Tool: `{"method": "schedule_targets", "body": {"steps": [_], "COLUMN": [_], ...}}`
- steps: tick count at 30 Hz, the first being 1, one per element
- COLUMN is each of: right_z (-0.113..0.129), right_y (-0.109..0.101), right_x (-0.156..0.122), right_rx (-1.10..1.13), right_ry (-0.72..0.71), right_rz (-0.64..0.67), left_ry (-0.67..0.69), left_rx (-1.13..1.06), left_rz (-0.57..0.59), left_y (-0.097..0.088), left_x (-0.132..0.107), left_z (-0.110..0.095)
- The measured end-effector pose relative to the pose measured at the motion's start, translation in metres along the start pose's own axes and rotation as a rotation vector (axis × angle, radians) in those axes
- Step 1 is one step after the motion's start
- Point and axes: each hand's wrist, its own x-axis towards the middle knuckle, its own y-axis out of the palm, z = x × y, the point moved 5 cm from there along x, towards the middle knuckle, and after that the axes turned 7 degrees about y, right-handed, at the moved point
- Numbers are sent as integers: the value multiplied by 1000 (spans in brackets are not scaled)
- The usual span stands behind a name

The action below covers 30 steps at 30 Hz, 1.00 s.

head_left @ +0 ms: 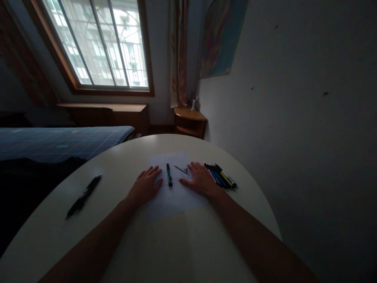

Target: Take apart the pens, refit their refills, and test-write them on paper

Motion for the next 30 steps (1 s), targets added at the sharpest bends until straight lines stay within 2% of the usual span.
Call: {"method": "schedule_targets", "body": {"steps": [17,30], "right_z": [1,3], "right_y": [1,-2], "right_x": [-1,-1], "right_rx": [-18,-5], "right_ry": [1,-8], "right_rz": [19,-10], "left_ry": [-7,12], "left_rx": [2,8], "left_rz": [5,-44], "left_y": [0,-5], "left_x": [0,-1], "left_z": [0,-6]}}
